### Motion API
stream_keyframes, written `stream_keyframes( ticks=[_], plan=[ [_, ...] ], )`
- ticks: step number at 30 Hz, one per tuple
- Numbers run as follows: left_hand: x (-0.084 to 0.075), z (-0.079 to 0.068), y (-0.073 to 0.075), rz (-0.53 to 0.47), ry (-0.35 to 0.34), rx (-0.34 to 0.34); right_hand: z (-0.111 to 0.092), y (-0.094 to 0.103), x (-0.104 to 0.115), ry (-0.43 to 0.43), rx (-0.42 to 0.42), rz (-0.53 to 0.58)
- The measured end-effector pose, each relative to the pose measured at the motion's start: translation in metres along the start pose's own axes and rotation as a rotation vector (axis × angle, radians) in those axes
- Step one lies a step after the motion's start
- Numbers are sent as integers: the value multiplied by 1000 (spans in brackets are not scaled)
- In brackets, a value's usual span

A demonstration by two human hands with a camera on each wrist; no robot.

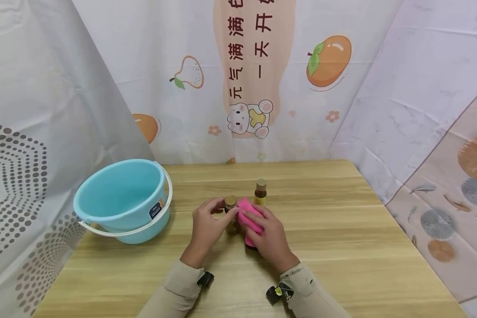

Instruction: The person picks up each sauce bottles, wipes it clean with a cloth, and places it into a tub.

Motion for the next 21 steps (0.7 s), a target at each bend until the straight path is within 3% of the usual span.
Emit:
stream_keyframes(
  ticks=[14, 21],
  plan=[
    [0, 0, 0, 39, -8, 21, -3, -1, -1, -148, 173, -146],
    [-1, 2, 1, 63, -6, 23, -3, -1, -2, -178, 205, -159]
  ],
)
Point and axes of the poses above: each hand's wrist, its own z-axis towards the middle knuckle, its own y-axis out of the back of the hand, x = y × z, the point moved 1 cm from there along z, towards the middle knuckle, and after that the axes turned 15 degrees about -x, right-handed, at the moved point
